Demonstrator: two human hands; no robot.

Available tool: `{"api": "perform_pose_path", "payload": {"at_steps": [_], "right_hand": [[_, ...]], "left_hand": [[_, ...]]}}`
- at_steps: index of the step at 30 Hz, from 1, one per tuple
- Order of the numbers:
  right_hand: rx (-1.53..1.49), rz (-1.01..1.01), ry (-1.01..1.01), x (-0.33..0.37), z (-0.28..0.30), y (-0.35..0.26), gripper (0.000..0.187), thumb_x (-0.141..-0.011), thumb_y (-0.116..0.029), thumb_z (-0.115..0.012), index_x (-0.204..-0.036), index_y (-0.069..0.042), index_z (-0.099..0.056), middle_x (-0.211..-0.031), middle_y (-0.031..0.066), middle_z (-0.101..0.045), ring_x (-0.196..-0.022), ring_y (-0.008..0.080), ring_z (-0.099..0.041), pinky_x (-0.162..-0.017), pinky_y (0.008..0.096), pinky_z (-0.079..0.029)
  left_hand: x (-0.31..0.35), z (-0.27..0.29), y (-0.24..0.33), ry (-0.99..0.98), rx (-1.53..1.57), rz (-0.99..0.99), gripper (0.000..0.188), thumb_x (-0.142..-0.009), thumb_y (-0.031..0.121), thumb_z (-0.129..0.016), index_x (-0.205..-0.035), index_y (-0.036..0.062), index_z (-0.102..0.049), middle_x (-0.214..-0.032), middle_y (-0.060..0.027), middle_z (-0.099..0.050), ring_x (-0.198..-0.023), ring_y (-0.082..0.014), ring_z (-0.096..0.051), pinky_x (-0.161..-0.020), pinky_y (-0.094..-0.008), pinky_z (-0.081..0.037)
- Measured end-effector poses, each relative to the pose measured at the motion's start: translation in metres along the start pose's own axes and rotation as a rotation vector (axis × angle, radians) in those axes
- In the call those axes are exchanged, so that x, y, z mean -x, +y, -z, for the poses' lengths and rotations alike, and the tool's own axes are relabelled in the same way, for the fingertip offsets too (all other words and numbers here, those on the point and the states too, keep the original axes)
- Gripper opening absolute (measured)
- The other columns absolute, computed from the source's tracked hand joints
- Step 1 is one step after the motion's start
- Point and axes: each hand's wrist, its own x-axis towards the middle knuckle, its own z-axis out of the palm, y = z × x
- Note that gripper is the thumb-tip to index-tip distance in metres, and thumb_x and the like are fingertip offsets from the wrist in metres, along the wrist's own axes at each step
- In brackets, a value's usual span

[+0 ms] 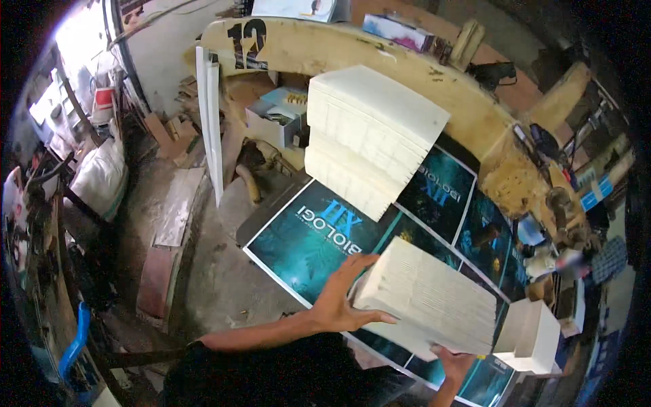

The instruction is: The person cuts along the spine of paper signatures using a utility knife and separates the folded booklets by hand.

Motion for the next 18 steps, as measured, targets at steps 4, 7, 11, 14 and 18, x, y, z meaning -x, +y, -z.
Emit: {"api": "perform_pose_path", "payload": {"at_steps": [4, 7, 11, 14, 18], "right_hand": [[0.374, 0.283, 0.272, -0.015, -0.013, -0.068, 0.109, -0.06, -0.024, -0.097, -0.149, 0.002, -0.039, -0.144, 0.0168, -0.053, -0.133, 0.0286, -0.051, -0.112, 0.0448, -0.042], [0.385, 0.391, 0.298, -0.066, -0.034, -0.169, 0.087, -0.084, -0.03, -0.08, -0.15, 0.006, -0.037, -0.14, 0.0191, -0.057, -0.123, 0.0267, -0.059, -0.104, 0.0401, -0.048], [-0.363, 0.444, -0.212, -0.13, -0.108, -0.312, 0.075, -0.1, -0.045, -0.065, -0.15, 0.006, -0.042, -0.137, 0.0198, -0.06, -0.118, 0.0239, -0.064, -0.093, 0.0363, -0.055], [-0.405, 0.402, -0.39, -0.159, -0.148, -0.349, 0.092, -0.089, -0.059, -0.072, -0.151, 0.001, -0.041, -0.144, 0.0227, -0.051, -0.129, 0.0342, -0.056, -0.106, 0.0523, -0.049], [-0.33, 0.206, -0.462, -0.195, -0.195, -0.333, 0.111, -0.075, -0.074, -0.075, -0.152, -0.002, -0.04, -0.135, 0.0321, -0.053, -0.113, 0.0422, -0.064, -0.094, 0.0491, -0.059]], "left_hand": [[-0.053, 0.074, 0.057, 0.114, -0.133, -0.117, 0.094, -0.068, 0.046, -0.094, -0.137, -0.0036, -0.054, -0.118, -0.0237, -0.066, -0.103, -0.0332, -0.068, -0.092, -0.0422, -0.053], [-0.146, 0.117, 0.118, -0.033, 0.013, 0.181, 0.08, -0.078, 0.057, -0.084, -0.124, -0.0064, -0.066, -0.109, -0.0237, -0.071, -0.097, -0.0338, -0.071, -0.088, -0.0395, -0.055], [-0.304, 0.177, 0.107, -0.053, -0.485, -0.03, 0.088, -0.084, 0.08, -0.06, -0.126, 0.0034, -0.07, -0.112, -0.0232, -0.073, -0.099, -0.0293, -0.073, -0.087, -0.0378, -0.056], [-0.397, 0.216, 0.073, -0.222, -0.522, -0.008, 0.092, -0.085, 0.083, -0.056, -0.133, 0.0055, -0.067, -0.124, -0.0233, -0.069, -0.109, -0.0293, -0.071, -0.095, -0.0409, -0.053], [-0.433, 0.27, -0.024, -0.516, -0.773, 0.056, 0.099, -0.083, 0.087, -0.051, -0.144, 0.0099, -0.06, -0.149, -0.0218, -0.054, -0.138, -0.0341, -0.053, -0.113, -0.0457, -0.043]]}}
